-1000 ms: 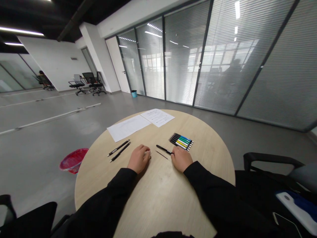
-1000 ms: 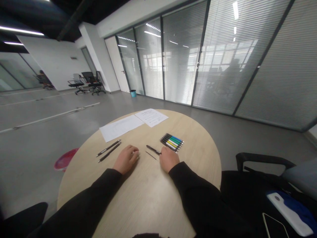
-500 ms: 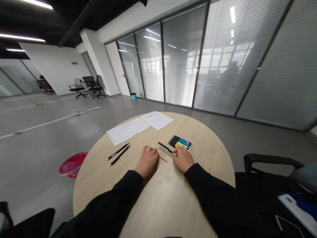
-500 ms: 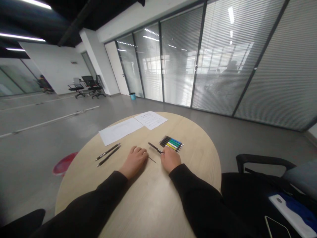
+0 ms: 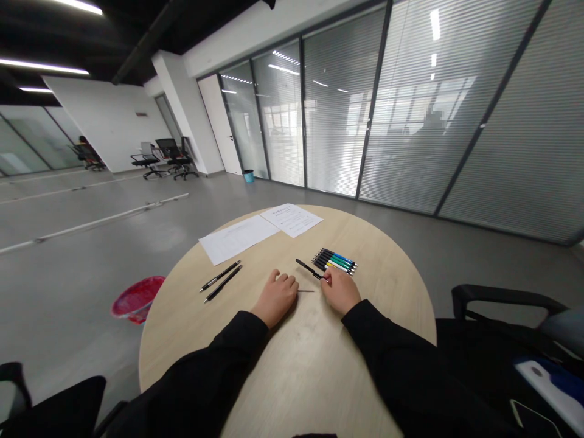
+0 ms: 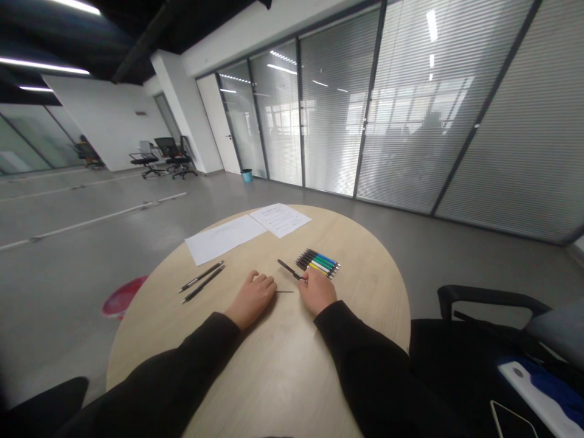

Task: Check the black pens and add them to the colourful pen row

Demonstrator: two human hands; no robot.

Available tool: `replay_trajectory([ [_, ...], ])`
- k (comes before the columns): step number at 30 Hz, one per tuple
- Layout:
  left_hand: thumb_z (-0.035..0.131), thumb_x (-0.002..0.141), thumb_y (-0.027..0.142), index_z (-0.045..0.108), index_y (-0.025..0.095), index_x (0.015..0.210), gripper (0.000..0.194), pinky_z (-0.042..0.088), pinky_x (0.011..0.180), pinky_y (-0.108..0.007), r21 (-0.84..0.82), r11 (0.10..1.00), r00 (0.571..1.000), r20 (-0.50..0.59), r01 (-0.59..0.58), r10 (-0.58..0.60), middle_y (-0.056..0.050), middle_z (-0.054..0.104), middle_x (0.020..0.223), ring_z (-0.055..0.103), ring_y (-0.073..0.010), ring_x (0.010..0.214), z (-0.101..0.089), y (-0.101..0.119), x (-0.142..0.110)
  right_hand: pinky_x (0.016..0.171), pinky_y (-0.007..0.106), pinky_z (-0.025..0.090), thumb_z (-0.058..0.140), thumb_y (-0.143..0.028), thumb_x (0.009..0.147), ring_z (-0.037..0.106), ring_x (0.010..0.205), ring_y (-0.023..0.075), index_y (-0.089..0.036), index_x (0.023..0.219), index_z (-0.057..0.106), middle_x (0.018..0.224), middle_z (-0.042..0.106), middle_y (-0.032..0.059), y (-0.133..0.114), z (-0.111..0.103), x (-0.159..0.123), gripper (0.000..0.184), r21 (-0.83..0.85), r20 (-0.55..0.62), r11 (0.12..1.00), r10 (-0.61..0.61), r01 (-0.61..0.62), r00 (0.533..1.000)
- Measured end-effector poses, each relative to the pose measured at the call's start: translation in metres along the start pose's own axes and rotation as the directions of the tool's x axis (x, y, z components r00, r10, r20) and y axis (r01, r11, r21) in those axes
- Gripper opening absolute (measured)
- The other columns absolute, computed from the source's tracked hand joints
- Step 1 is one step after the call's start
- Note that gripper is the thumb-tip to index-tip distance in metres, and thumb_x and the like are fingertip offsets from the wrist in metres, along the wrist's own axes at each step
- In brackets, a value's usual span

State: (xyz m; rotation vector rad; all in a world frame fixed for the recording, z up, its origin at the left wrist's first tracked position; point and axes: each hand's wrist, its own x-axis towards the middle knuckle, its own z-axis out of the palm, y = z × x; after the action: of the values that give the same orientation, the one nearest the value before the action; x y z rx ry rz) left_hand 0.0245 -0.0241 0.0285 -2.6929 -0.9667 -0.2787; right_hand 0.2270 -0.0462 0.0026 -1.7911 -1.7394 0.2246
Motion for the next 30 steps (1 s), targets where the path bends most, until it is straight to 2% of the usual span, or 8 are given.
replay_trajectory([
  [5,0.040,0.090,0.010,0.058,0.018,0.083,0.021,0.033,0.087,-0.043,0.014,1.000,1.000,-0.007,0.015,-0.015,-0.010,0.060,0.085,0.053,-0.0234,0.082,-0.007,0.001,-0.002,0.063,0.024,0.035,0.052,-0.022,0.083,0.055,0.068,0.0149,-0.019,0.080,0.056,0.073,0.062,0.0004,0.010,0.003,0.004,0.006,0.127,-0.052,0.992,0.034,-0.027,0.998],
  [9,0.040,0.088,0.010,0.059,0.018,0.088,0.020,0.032,0.084,-0.041,-0.053,0.983,0.983,-0.056,0.173,-0.176,-0.009,0.061,0.085,0.054,-0.0236,0.082,-0.016,-0.012,-0.008,0.067,0.026,0.041,0.050,-0.024,0.083,0.059,0.070,0.0164,-0.018,0.083,0.058,0.077,0.065,0.0023,0.016,0.005,0.008,0.009,0.305,-0.102,0.952,0.049,-0.015,0.994],
  [12,0.039,0.089,0.011,0.059,0.018,0.089,0.021,0.032,0.081,-0.041,-0.040,0.958,0.954,-0.086,0.284,-0.286,-0.009,0.061,0.081,0.054,-0.0239,0.080,-0.019,-0.027,-0.014,0.068,0.027,0.043,0.050,-0.026,0.082,0.060,0.070,0.0175,-0.019,0.082,0.057,0.079,0.066,0.0033,0.017,0.006,0.009,0.010,0.377,-0.120,0.926,0.041,0.007,0.992],
  [16,0.035,0.093,0.016,0.058,0.019,0.088,0.024,0.031,0.079,-0.040,-0.007,0.933,0.926,-0.123,0.360,-0.358,-0.009,0.063,0.080,0.054,-0.0247,0.078,-0.015,-0.040,-0.020,0.069,0.028,0.044,0.049,-0.026,0.083,0.060,0.073,0.0182,-0.019,0.080,0.056,0.079,0.066,0.0034,0.016,0.006,0.007,0.010,0.407,-0.130,0.912,0.008,0.046,0.991],
  [22,0.032,0.096,0.021,0.057,0.019,0.091,0.026,0.031,0.078,-0.039,-0.021,0.896,0.886,-0.139,0.444,-0.443,-0.009,0.064,0.080,0.056,-0.0255,0.077,-0.005,-0.047,-0.023,0.068,0.027,0.042,0.048,-0.024,0.083,0.058,0.070,0.0177,-0.019,0.082,0.058,0.076,0.064,0.0018,0.015,0.006,0.006,0.011,0.411,-0.105,0.908,-0.037,0.078,0.994],
  [30,0.033,0.096,0.025,0.057,0.020,0.093,0.024,0.031,0.077,-0.038,-0.077,0.889,0.881,-0.118,0.452,-0.459,-0.008,0.066,0.083,0.057,-0.0245,0.076,-0.002,-0.049,-0.024,0.065,0.026,0.040,0.049,-0.023,0.084,0.057,0.068,0.0167,-0.019,0.086,0.060,0.076,0.064,0.0014,0.015,0.006,0.006,0.012,0.398,-0.086,0.914,-0.044,0.075,0.995],
])
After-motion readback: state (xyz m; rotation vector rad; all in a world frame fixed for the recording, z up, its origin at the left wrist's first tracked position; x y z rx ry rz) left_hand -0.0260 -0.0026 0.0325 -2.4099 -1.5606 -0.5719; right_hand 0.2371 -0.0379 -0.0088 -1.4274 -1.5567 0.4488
